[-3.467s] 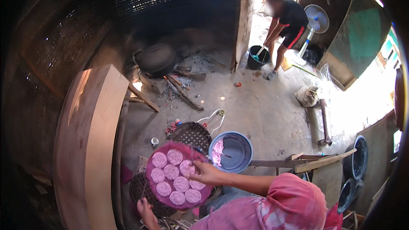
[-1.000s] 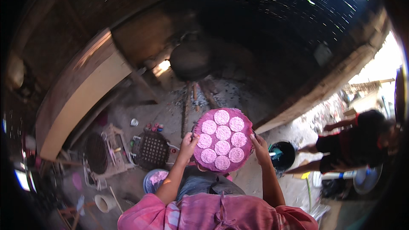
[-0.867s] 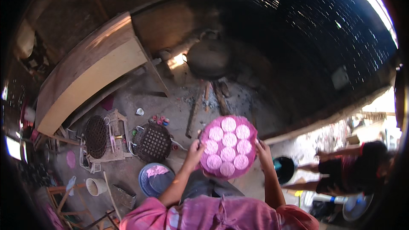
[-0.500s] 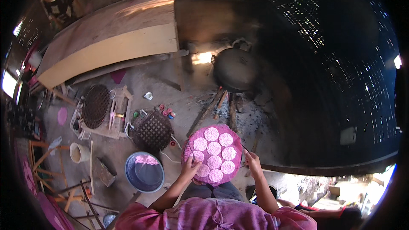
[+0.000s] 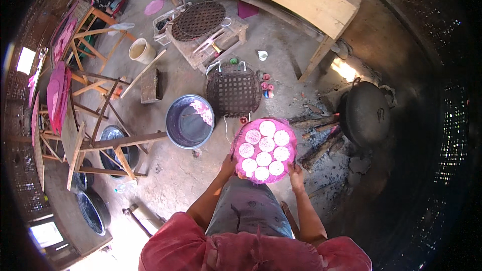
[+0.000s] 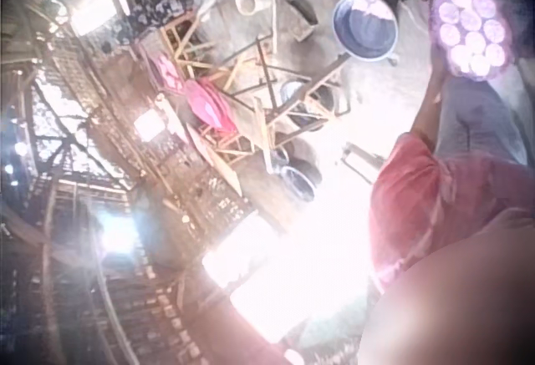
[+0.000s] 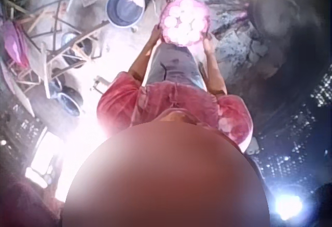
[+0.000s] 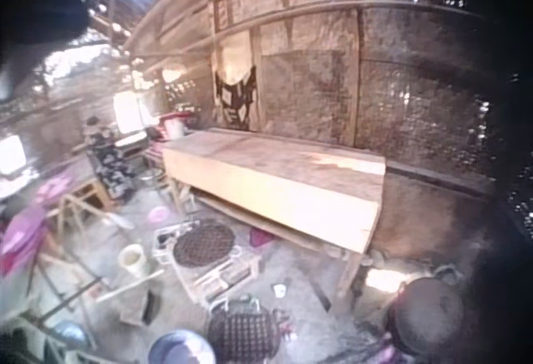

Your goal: The person steams trays of pink circular cakes in a large pot over a wood fire, then pipes pink batter into small round molds using a piping bag. The person handles woven trays, a ladle, and a piping bag while working in a rustic kitchen.

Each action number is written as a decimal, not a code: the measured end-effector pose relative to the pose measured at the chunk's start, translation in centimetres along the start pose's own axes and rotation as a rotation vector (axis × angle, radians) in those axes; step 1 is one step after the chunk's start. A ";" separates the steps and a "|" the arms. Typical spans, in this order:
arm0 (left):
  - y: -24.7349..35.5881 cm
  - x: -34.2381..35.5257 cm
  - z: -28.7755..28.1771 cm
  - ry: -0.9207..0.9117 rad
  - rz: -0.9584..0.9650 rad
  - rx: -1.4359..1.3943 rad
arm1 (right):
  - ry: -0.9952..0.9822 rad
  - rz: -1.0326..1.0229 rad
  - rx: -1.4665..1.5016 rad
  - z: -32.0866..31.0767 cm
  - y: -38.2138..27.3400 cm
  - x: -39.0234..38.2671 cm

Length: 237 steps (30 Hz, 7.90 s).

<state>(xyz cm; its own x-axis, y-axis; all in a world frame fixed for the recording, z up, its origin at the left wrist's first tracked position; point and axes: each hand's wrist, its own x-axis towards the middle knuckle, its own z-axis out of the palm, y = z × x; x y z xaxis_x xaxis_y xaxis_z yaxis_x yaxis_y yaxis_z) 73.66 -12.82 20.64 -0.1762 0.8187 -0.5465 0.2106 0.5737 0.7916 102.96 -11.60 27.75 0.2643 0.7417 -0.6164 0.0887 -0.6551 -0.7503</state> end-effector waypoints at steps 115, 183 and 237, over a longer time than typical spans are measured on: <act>111.5 37.0 -1.8 -0.398 0.541 -0.273 | 0.081 -0.352 0.029 -26.0 -98.7 23.2; 88.3 45.7 3.8 0.345 1.020 0.006 | 0.074 -0.450 0.357 -24.0 -80.7 34.4; 17.3 -20.5 0.9 0.080 -0.776 0.412 | 0.632 0.030 0.409 -61.8 -10.4 42.3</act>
<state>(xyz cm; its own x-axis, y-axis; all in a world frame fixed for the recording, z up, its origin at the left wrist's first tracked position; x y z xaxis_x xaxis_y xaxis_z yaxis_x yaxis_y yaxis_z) 81.83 -19.60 45.30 -0.4773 0.1994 -0.8558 0.3311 0.9429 0.0351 172.55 17.68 24.21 0.7726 0.4203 -0.4759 -0.2585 -0.4764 -0.8404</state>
